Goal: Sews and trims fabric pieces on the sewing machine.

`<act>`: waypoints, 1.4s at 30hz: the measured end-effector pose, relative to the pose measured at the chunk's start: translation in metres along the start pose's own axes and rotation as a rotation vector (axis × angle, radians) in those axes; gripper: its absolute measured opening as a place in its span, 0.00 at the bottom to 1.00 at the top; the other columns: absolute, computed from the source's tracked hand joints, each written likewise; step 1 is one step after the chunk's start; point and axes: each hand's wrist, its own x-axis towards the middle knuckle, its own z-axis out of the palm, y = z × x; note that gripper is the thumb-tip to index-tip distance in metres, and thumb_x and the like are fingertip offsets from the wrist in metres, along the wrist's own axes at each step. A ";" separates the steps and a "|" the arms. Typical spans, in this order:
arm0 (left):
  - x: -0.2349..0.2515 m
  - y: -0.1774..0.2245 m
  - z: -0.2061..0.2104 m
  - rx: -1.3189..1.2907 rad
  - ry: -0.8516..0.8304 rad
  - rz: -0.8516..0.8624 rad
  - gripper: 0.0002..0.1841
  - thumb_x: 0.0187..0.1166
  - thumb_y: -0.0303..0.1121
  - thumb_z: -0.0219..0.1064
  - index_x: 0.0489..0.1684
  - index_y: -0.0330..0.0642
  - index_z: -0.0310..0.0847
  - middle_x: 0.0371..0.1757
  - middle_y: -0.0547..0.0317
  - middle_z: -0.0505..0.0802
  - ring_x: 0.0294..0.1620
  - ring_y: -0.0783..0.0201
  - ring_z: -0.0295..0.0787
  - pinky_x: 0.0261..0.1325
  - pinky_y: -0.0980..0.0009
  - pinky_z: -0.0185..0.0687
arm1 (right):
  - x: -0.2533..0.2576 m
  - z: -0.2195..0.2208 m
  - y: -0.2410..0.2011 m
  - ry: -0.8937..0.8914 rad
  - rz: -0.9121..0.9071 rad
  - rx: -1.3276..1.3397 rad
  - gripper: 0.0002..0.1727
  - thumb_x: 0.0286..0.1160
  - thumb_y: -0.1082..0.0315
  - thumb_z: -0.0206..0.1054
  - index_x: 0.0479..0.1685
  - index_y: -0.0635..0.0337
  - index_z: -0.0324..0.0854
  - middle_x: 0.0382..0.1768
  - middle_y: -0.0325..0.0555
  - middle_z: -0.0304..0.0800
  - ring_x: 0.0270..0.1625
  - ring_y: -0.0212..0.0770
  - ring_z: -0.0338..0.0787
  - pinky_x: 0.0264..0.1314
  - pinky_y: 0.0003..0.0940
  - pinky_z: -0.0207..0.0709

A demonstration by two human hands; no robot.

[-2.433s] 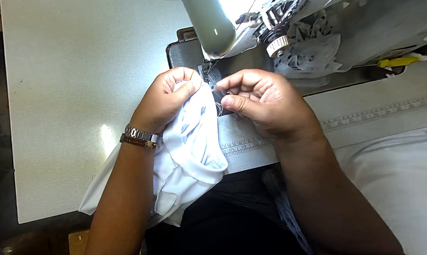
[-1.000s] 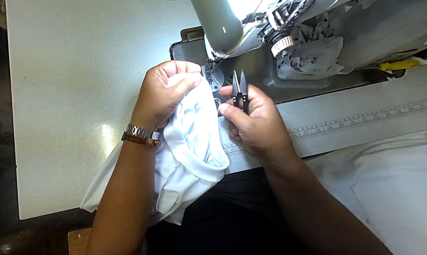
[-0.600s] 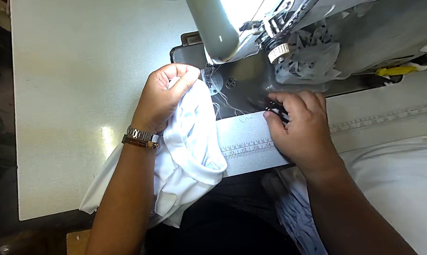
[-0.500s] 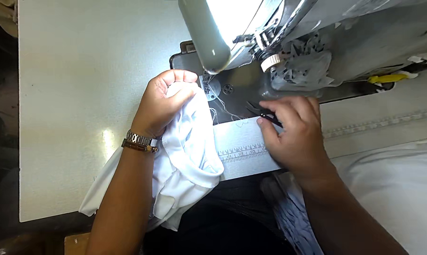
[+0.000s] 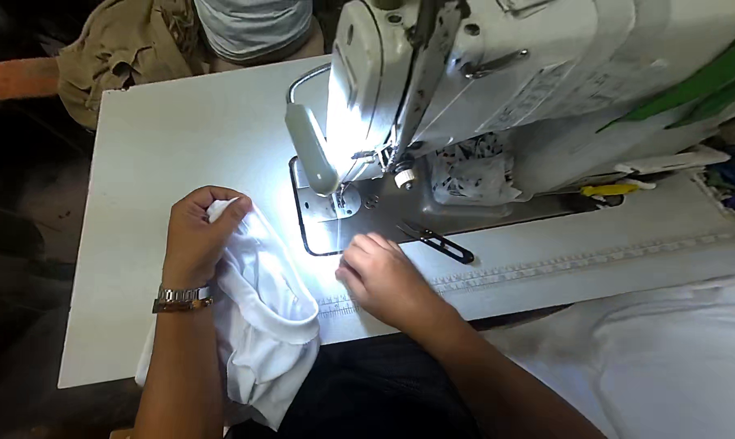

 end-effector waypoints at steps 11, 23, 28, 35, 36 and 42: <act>-0.018 0.046 0.003 -0.137 -0.099 0.096 0.05 0.76 0.23 0.71 0.43 0.42 0.87 0.32 0.75 0.92 0.32 0.83 0.88 0.38 0.84 0.86 | 0.051 -0.031 -0.070 0.007 0.222 1.160 0.17 0.77 0.73 0.69 0.64 0.65 0.84 0.51 0.44 0.92 0.48 0.31 0.92 0.52 0.26 0.88; -0.023 0.055 -0.024 -0.043 -0.149 0.277 0.07 0.73 0.26 0.73 0.44 0.46 0.87 0.36 0.78 0.92 0.36 0.84 0.88 0.42 0.85 0.86 | -0.002 -0.052 -0.022 0.050 0.434 0.813 0.07 0.82 0.73 0.65 0.35 0.60 0.86 0.21 0.33 0.84 0.19 0.20 0.78 0.20 0.13 0.73; -0.024 0.063 -0.028 -0.112 -0.188 0.291 0.07 0.79 0.25 0.68 0.48 0.46 0.87 0.38 0.78 0.93 0.37 0.83 0.89 0.43 0.84 0.87 | -0.017 -0.082 0.011 -0.091 0.187 0.152 0.07 0.76 0.78 0.69 0.42 0.60 0.92 0.39 0.49 0.91 0.40 0.47 0.89 0.44 0.50 0.84; -0.025 0.076 -0.016 -0.125 -0.314 0.280 0.13 0.78 0.24 0.65 0.58 0.42 0.85 0.45 0.74 0.93 0.40 0.82 0.89 0.44 0.83 0.88 | -0.010 -0.044 -0.060 -0.030 0.061 0.743 0.25 0.72 0.57 0.74 0.66 0.57 0.84 0.50 0.39 0.91 0.49 0.29 0.91 0.48 0.28 0.87; -0.025 0.076 -0.015 -0.130 -0.305 0.286 0.15 0.75 0.23 0.66 0.59 0.41 0.85 0.45 0.74 0.93 0.40 0.82 0.89 0.45 0.83 0.88 | -0.009 -0.032 -0.071 -0.031 0.048 0.826 0.17 0.73 0.60 0.73 0.57 0.56 0.85 0.44 0.35 0.91 0.43 0.26 0.90 0.44 0.24 0.87; -0.065 0.095 -0.108 0.179 -0.116 0.283 0.14 0.81 0.30 0.69 0.62 0.46 0.85 0.54 0.72 0.93 0.50 0.79 0.90 0.54 0.81 0.87 | 0.002 -0.061 -0.113 0.116 0.108 1.122 0.03 0.80 0.72 0.65 0.40 0.57 0.83 0.27 0.32 0.86 0.28 0.21 0.84 0.31 0.16 0.81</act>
